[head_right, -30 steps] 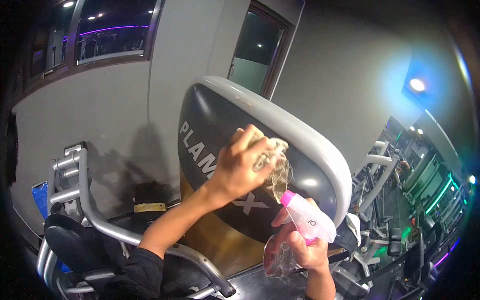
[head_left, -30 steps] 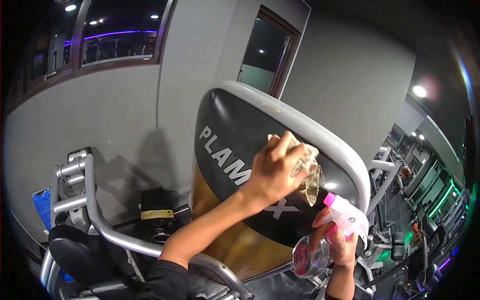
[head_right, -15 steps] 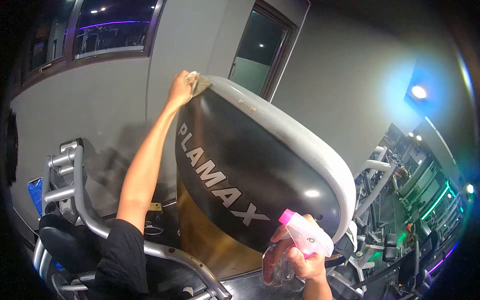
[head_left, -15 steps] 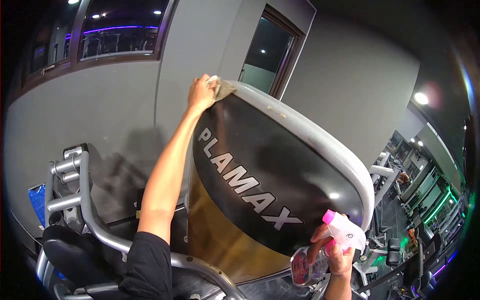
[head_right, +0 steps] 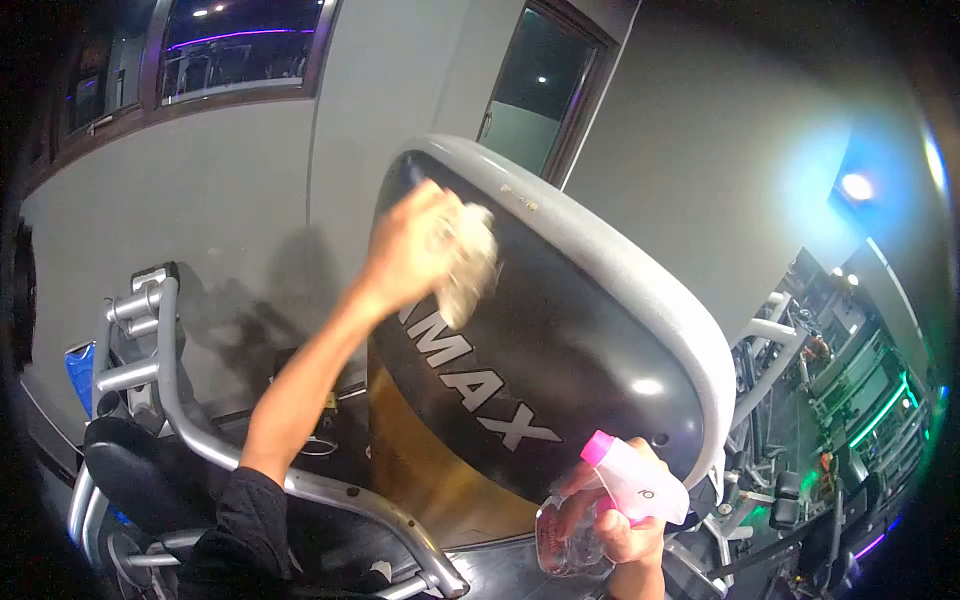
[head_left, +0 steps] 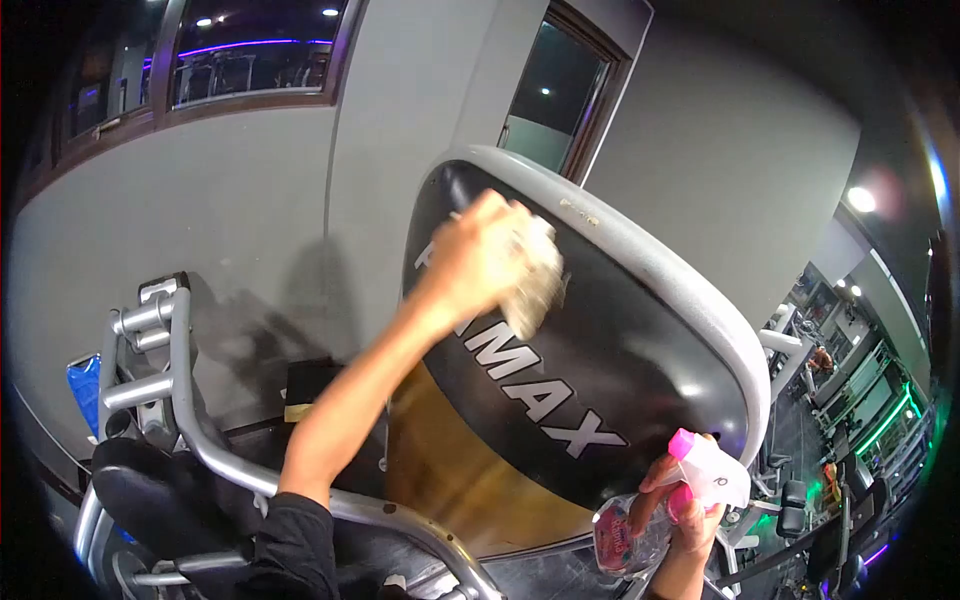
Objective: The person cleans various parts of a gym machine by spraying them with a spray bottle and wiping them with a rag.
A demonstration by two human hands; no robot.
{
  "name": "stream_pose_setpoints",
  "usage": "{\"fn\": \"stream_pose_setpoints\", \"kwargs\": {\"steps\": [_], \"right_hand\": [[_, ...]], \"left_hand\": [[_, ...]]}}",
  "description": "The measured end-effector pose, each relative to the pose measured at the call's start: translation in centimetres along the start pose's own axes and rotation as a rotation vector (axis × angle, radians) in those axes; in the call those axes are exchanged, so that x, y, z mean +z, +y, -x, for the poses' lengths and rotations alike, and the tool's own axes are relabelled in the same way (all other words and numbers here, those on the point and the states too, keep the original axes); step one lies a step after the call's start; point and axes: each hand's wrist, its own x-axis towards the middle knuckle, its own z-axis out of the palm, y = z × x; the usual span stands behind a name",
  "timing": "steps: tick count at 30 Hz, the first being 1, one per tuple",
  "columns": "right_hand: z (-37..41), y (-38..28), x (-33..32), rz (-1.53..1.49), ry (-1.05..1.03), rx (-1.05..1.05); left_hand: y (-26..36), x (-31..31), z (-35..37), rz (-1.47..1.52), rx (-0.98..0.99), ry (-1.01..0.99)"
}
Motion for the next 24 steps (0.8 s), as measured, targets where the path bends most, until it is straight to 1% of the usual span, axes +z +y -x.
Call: {"fn": "stream_pose_setpoints", "kwargs": {"steps": [1,3,4,5,7,8,9,11,12,13,15,17,19,21,22,23,24], "right_hand": [[0.1,-0.1,0.0,-0.004,-0.005,0.004],[0.4,-0.1,0.0,-0.031,0.027,0.082],[0.2,-0.3,0.2,-0.016,0.035,0.076],[0.1,-0.5,0.4,-0.019,0.025,0.074],[0.0,-0.6,0.8,0.006,0.072,0.064],[0.0,-0.3,0.5,0.007,0.062,0.034],[0.0,-0.1,0.4,0.009,0.056,0.034],[0.2,0.1,0.2,-0.015,0.081,-0.009],[0.2,0.1,0.1,-0.014,0.084,-0.006],[0.3,0.1,0.0,-0.03,0.065,0.015],[0.4,0.0,-0.1,-0.049,0.049,0.039],[0.0,-0.4,-0.1,-0.009,0.023,0.058],[-0.4,-0.5,0.0,0.012,0.015,0.03],[-0.4,-0.5,0.1,0.032,-0.004,0.003],[-0.3,-0.5,0.1,0.034,0.01,0.011],[-0.3,-0.6,0.0,0.036,0.026,0.015],[-0.3,-0.5,-0.1,0.037,0.026,0.008]], "left_hand": [[2.8,0.2,1.3,0.037,0.027,-0.035],[7.4,0.5,3.9,0.128,0.136,-0.095],[9.1,1.4,5.6,0.086,0.237,-0.07],[10.3,2.1,6.8,0.042,0.338,-0.044],[10.6,2.9,8.1,0.002,0.383,-0.037],[10.1,2.7,7.9,0.072,0.32,-0.034],[9.5,2.1,7.0,0.081,0.295,-0.036],[7.4,1.7,5.1,-0.012,0.262,0.049],[5.7,1.3,3.9,-0.041,0.155,0.053],[3.8,0.9,2.7,-0.071,0.049,0.056],[-1.5,0.6,0.7,-0.111,-0.119,0.139],[-7.4,0.2,-0.4,-0.227,-0.132,0.199],[-11.8,-0.5,-1.0,-0.289,-0.268,0.141],[-15.1,-0.7,-0.8,-0.273,-0.405,0.128],[-16.0,-0.3,-0.4,-0.097,-0.522,0.118],[-16.4,0.2,0.0,-0.097,-0.52,0.123],[-16.4,0.7,0.7,-0.221,-0.424,0.136]]}}
